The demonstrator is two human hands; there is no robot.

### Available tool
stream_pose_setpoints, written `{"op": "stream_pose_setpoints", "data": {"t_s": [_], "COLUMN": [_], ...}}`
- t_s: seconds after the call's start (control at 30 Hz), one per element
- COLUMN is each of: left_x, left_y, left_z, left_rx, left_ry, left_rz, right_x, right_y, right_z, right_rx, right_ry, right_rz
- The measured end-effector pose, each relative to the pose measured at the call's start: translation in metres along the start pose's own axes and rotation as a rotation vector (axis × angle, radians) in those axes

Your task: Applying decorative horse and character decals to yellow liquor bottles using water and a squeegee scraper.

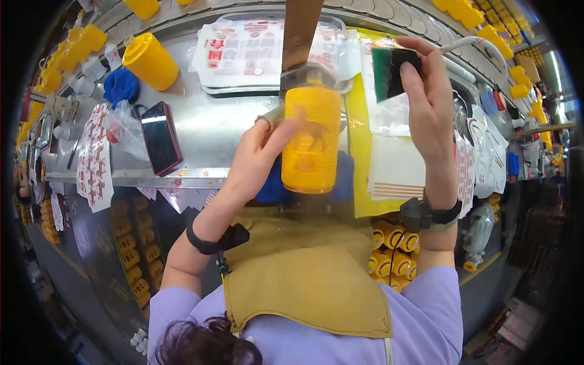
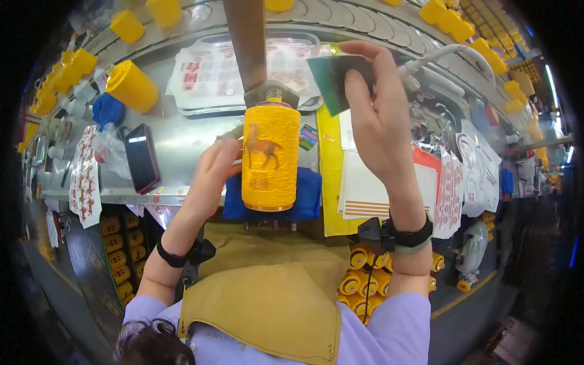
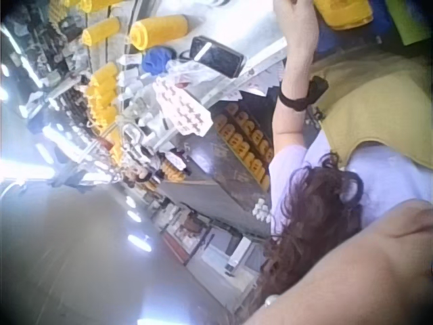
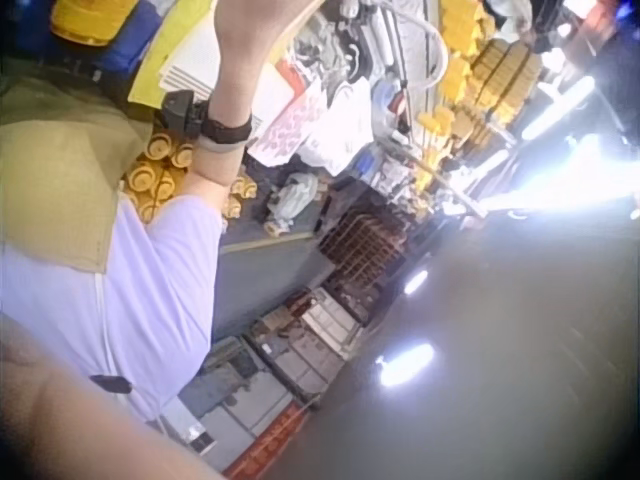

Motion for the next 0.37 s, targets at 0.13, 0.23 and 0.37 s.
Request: {"op": "stream_pose_setpoints", "data": {"t_s": [0.13,0.23,0.37], "left_x": [0.022,0.043,0.062], "left_y": [0.013,-0.002,-0.02], "left_z": [-0.004,-0.001,0.038], "left_rx": [-0.162,-0.254,-0.073], "left_ry": [0.008,-0.46,-0.325], "left_rz": [0.039,-0.142,-0.248], "right_x": [0.015,0.014,0.008], "right_y": [-0.015,-0.007,-0.021], "right_z": [0.006,0.007,0.032], "right_rx": [0.156,0.018,0.167], "right_ry": [0.091,0.017,0.001], "right_rz": [-0.15,-0.164,-0.325]}}
Point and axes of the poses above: each hand's wrist, its own y-axis towards the middle knuckle, its own x-axis out of the palm, z = x × y, the point moved 9 cm from there along y, towards the middle knuckle
